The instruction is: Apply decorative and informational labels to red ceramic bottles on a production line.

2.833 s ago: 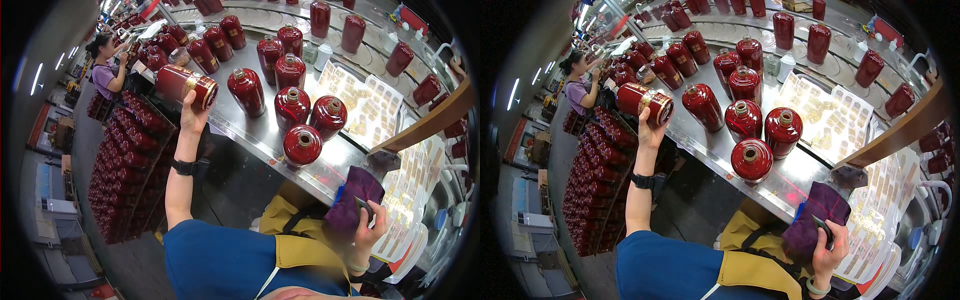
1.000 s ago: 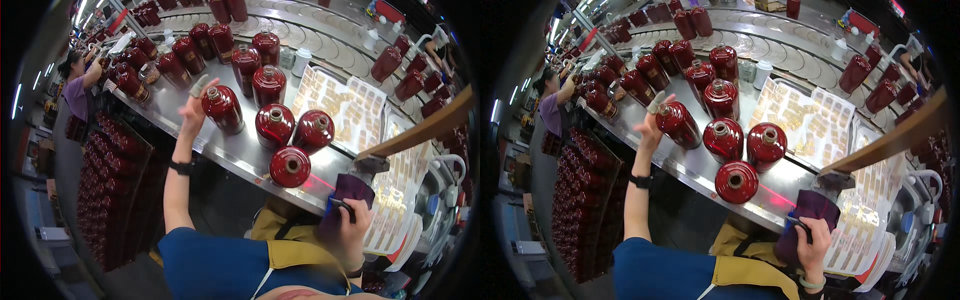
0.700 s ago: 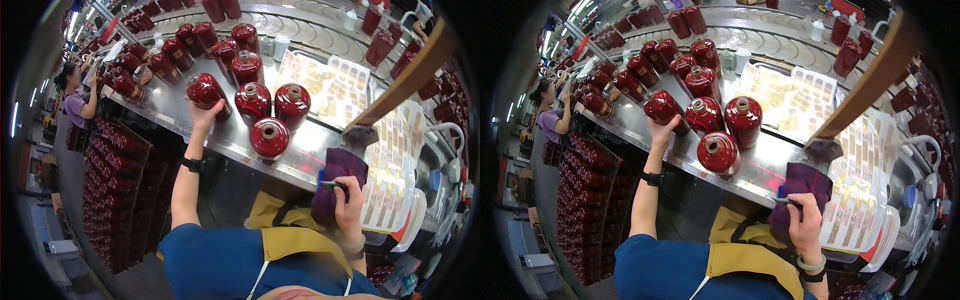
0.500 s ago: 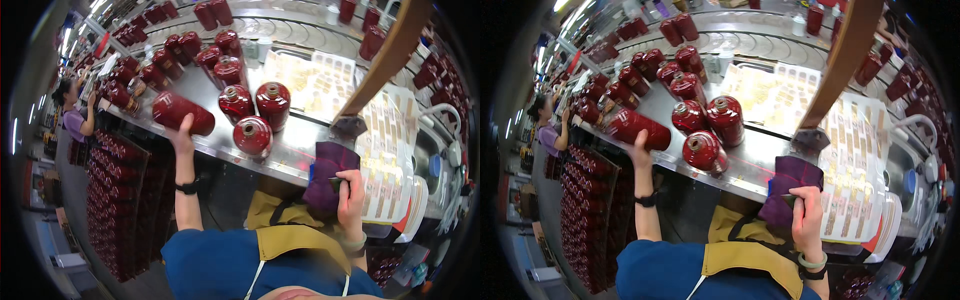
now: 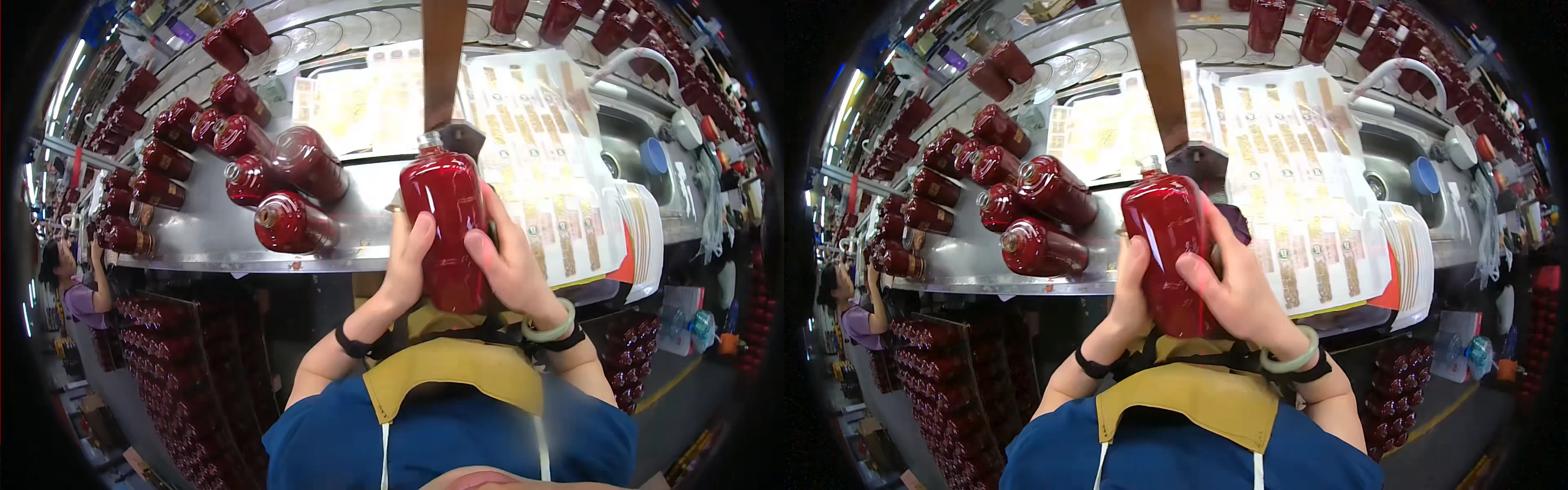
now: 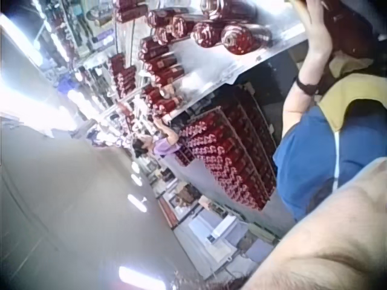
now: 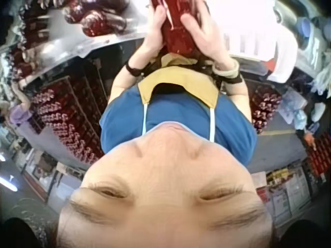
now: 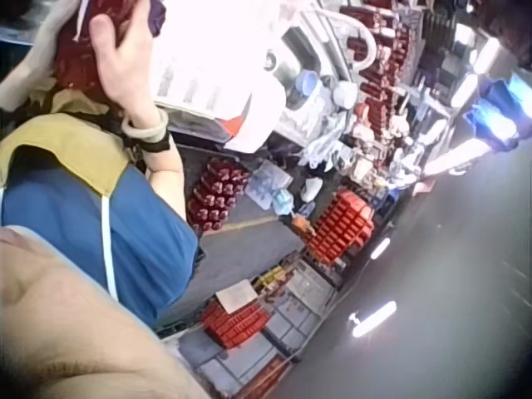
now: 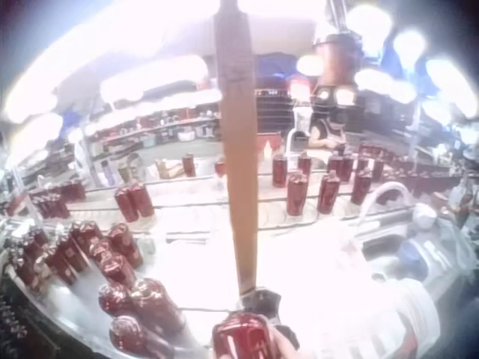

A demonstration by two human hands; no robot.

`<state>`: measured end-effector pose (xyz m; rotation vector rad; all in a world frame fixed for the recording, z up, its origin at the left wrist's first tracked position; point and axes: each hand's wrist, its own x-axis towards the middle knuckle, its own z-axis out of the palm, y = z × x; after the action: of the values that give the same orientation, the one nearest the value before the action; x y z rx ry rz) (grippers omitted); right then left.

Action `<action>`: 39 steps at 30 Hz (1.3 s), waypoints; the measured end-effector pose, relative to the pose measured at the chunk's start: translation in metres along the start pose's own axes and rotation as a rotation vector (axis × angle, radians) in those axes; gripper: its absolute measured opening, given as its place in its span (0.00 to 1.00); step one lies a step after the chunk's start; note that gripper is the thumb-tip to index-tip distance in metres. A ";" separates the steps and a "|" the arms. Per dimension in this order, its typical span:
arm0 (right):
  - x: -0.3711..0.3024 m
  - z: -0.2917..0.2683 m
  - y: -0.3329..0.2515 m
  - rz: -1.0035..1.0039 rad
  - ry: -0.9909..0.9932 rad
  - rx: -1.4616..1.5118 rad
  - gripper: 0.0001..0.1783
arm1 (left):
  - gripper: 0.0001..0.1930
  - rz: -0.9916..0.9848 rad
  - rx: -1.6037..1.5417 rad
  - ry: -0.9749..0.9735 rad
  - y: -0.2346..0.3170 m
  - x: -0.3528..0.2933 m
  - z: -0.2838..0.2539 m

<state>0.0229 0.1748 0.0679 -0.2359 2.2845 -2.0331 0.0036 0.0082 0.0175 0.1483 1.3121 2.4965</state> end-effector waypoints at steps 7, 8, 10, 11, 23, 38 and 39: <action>0.001 -0.020 0.045 0.130 0.094 0.041 0.37 | 0.24 -0.070 0.259 0.143 -0.045 0.028 0.001; 0.003 -0.023 0.049 0.132 0.096 0.041 0.37 | 0.24 -0.073 0.259 0.143 -0.048 0.032 0.001; 0.014 -0.028 0.056 0.161 0.099 0.012 0.38 | 0.23 -0.036 0.291 0.179 -0.047 0.042 0.002; 0.020 -0.029 0.059 0.150 0.105 0.055 0.39 | 0.23 -0.031 0.230 0.212 -0.046 0.045 0.007; 0.027 -0.032 0.077 0.120 0.143 -0.092 0.43 | 0.23 0.487 1.816 0.146 -0.033 0.131 -0.087; -0.001 -0.056 0.066 -0.012 -0.114 -0.207 0.68 | 0.22 0.731 1.418 0.356 0.014 0.109 -0.043; 0.002 -0.065 0.065 0.009 -0.114 -0.163 0.63 | 0.21 0.834 1.399 0.347 0.016 0.098 -0.030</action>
<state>0.0069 0.2452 0.0111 -0.3412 2.3764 -1.7806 -0.1000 0.0075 0.0082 0.6741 3.4283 1.4759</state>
